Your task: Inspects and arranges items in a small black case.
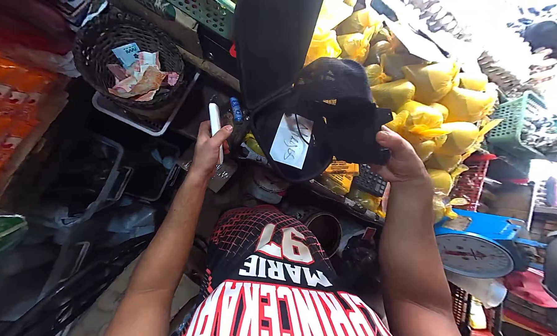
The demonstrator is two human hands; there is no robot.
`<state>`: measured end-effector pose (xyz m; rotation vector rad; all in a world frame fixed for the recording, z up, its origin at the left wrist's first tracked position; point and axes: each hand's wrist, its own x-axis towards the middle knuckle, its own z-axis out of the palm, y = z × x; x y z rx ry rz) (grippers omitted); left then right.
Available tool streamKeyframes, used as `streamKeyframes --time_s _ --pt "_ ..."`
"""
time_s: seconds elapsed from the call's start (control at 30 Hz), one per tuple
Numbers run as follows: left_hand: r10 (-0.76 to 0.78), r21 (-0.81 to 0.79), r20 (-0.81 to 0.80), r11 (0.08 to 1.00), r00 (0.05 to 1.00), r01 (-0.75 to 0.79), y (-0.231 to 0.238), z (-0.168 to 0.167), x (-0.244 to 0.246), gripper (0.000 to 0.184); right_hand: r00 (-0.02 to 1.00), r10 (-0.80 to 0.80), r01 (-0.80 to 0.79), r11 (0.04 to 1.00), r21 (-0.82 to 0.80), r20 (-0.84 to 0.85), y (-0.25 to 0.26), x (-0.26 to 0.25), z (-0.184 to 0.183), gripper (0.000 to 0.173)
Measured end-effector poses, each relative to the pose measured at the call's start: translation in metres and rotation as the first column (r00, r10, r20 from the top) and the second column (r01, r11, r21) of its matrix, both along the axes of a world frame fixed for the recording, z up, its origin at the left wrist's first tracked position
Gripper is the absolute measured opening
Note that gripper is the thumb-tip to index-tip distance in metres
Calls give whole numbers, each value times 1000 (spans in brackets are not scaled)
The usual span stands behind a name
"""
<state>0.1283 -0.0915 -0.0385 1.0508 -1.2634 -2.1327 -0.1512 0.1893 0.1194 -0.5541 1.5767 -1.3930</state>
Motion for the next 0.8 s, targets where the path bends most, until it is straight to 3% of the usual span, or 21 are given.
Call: streamKeyframes --time_s 0.13,0.37,0.8 --pt "-17 -8 4 1000 1000 17 8 5 -2 49 988 0 15 995 96 -154 -8 12 5 65" --pt "-26 -21 9 999 1000 26 20 13 0 46 965 -16 45 994 104 -262 -7 21 20 78" --pt "-35 5 -19 999 999 35 35 20 -4 41 1000 15 -18 981 -193 -14 14 20 57 47"
